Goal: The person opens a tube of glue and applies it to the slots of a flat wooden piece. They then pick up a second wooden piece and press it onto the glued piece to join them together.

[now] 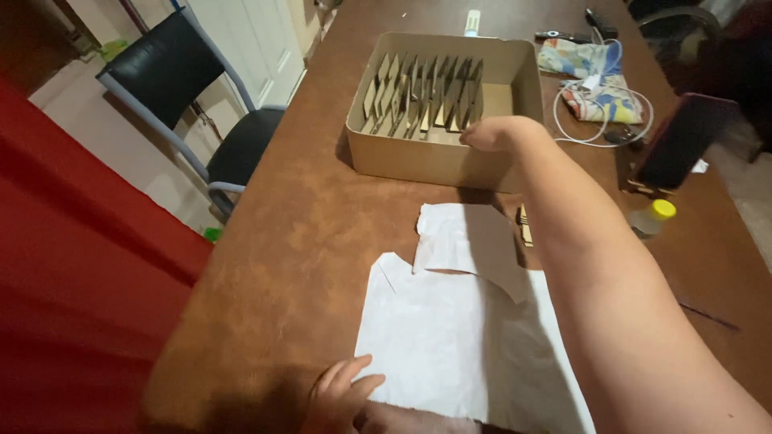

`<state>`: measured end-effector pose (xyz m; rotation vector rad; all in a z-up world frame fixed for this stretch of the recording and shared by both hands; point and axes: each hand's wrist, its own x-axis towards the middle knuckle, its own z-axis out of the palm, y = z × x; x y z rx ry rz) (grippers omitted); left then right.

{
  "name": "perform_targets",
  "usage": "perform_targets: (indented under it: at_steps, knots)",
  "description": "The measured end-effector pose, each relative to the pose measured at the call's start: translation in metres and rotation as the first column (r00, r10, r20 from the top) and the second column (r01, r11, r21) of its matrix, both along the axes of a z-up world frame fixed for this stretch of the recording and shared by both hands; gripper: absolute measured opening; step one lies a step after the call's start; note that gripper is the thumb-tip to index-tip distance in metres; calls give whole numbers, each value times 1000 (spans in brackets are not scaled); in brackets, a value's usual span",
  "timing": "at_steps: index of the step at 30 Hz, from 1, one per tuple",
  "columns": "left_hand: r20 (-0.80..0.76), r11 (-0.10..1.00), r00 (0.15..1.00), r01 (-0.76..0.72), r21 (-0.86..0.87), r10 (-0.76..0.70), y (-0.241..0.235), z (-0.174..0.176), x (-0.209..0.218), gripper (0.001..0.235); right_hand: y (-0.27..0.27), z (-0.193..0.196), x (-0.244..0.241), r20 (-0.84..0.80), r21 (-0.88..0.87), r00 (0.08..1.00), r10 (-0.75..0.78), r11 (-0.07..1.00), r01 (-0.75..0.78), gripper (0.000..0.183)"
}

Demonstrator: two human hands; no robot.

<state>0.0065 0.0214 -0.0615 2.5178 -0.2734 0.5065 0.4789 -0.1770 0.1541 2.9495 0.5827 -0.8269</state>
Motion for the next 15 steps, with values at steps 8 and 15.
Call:
perform_targets:
  at_steps: [8,15]
  knots:
    - [-245,961,966,-146,-236,86,-11,26,-15,24,17,-9,16,-253,-98,937,-241,970,223,50]
    - [-844,751,527,-598,-281,104,-11,20,11,26,14,-4,16,-254,-123,920,-299,953,276,54]
